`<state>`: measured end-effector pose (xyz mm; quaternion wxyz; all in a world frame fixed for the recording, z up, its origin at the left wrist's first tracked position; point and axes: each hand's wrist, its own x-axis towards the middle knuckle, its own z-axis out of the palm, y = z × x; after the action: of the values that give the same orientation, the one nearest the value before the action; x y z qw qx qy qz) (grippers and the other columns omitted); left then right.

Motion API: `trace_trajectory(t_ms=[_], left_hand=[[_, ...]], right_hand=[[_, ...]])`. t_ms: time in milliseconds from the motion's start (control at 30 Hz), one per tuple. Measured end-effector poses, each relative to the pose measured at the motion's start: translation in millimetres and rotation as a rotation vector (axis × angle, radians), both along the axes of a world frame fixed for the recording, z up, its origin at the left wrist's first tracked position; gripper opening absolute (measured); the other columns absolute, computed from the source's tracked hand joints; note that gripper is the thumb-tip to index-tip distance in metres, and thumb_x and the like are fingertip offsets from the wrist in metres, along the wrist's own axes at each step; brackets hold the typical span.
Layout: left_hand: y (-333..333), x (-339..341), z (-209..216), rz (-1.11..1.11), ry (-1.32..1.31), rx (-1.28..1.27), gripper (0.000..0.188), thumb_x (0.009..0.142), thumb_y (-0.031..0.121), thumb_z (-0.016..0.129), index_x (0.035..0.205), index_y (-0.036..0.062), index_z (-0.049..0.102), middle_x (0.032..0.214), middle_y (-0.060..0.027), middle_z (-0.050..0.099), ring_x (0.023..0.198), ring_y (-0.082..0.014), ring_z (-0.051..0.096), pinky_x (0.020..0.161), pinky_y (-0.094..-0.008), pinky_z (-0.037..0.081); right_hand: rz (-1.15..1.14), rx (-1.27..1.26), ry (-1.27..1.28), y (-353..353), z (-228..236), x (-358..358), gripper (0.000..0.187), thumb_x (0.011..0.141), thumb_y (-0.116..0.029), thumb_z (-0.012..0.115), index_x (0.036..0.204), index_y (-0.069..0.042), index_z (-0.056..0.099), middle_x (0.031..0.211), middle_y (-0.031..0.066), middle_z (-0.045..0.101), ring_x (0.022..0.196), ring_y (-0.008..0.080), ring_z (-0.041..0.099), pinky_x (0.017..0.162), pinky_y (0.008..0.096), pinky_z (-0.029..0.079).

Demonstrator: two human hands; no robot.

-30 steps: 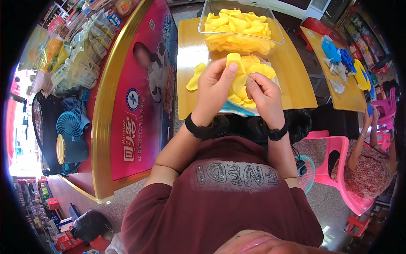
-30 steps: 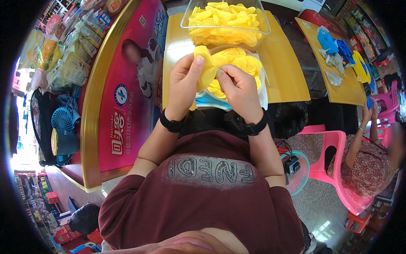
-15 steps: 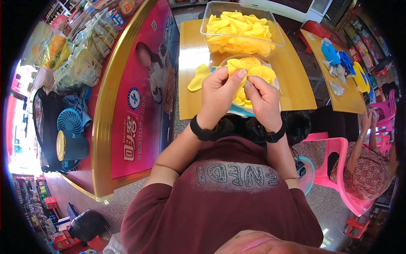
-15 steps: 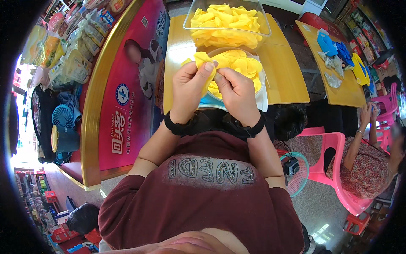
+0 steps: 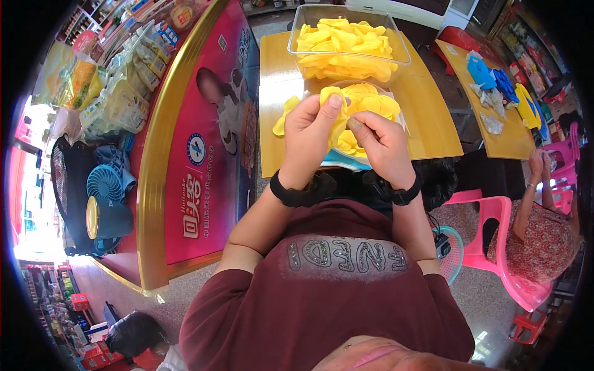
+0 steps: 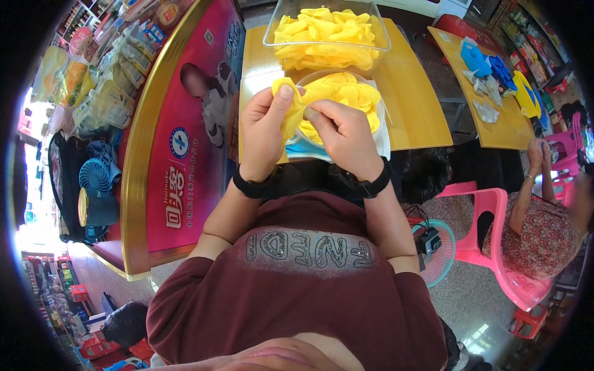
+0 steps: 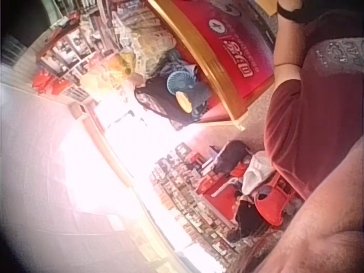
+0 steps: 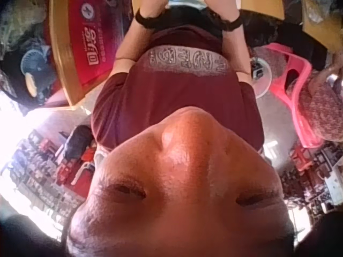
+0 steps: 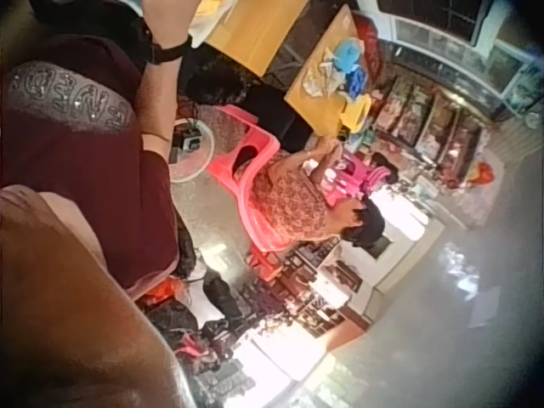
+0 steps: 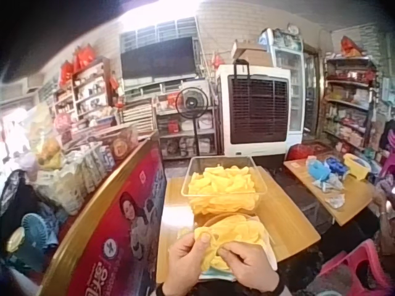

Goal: The person sits at a table and repeatedly picks up yellow dough wrappers and wooden sticks. They fold the wrappers around the sticks to form dumpling shapes and place them into a clear container.

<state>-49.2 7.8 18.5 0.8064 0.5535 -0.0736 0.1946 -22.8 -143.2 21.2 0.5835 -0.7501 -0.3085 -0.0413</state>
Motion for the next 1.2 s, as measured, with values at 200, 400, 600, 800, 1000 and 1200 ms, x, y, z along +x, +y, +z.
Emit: trace_trajectory(t_ms=[200,400,600,800,1000,1200], left_hand=[[0,0,4,-0.030,0.013,-0.006,0.024,0.097,0.021,0.059,0.102,-0.0011,0.066,0.090,-0.0026,0.066,0.077,-0.0065,0.060,0.069,-0.0205,0.048],[5,2,4,0.047,-0.075,-0.049,0.013,0.093,0.009,0.063,0.101,-0.0015,0.063,0.093,-0.0029,0.067,0.082,-0.0068,0.061,0.072,-0.0210,0.049],[1,-3,4,0.005,-0.038,-0.116,0.014,0.093,0.010,0.063,0.101,-0.0018,0.064,0.092,-0.0030,0.067,0.080,-0.0066,0.061,0.072,-0.0209,0.049],[3,0,0,0.008,-0.038,-0.087,0.024,0.098,0.019,0.057,0.105,-0.0025,0.065,0.094,-0.0051,0.067,0.079,-0.0082,0.062,0.071,-0.0216,0.049],[2,5,-4,0.107,-0.070,-0.072,0.032,0.102,0.024,0.049,0.106,-0.0033,0.065,0.097,-0.0065,0.067,0.082,-0.0086,0.061,0.073,-0.0217,0.049],[1,7,-7,0.175,-0.072,-0.044,0.032,0.102,0.024,0.049,0.105,-0.0031,0.065,0.092,-0.0038,0.065,0.078,-0.0069,0.059,0.070,-0.0214,0.048]], right_hand=[[-0.006,0.040,0.038,3,-6,0,0.015,0.091,-0.011,0.062,0.096,0.003,0.065,0.079,0.0113,0.066,0.068,0.0165,0.060,0.064,0.0268,0.047],[0.013,0.035,0.058,4,-3,-1,0.015,0.092,-0.011,0.062,0.096,0.003,0.065,0.080,0.0112,0.066,0.069,0.0160,0.060,0.064,0.0264,0.047],[0.019,0.067,0.043,9,-10,-3,0.015,0.093,-0.011,0.062,0.096,0.004,0.065,0.079,0.0086,0.065,0.069,0.0127,0.058,0.064,0.0252,0.046],[0.043,0.159,0.137,13,-11,-5,0.017,0.095,-0.014,0.060,0.095,0.002,0.065,0.073,0.0033,0.060,0.065,0.0084,0.052,0.060,0.0225,0.042],[0.069,0.279,0.322,18,-8,-10,0.020,0.097,-0.017,0.057,0.096,0.002,0.063,0.069,-0.0032,0.050,0.061,0.0043,0.043,0.055,0.0197,0.035],[0.125,0.350,0.468,20,-7,-10,0.022,0.099,-0.019,0.054,0.094,0.001,0.062,0.066,-0.0047,0.046,0.059,0.0031,0.038,0.052,0.0194,0.031]])
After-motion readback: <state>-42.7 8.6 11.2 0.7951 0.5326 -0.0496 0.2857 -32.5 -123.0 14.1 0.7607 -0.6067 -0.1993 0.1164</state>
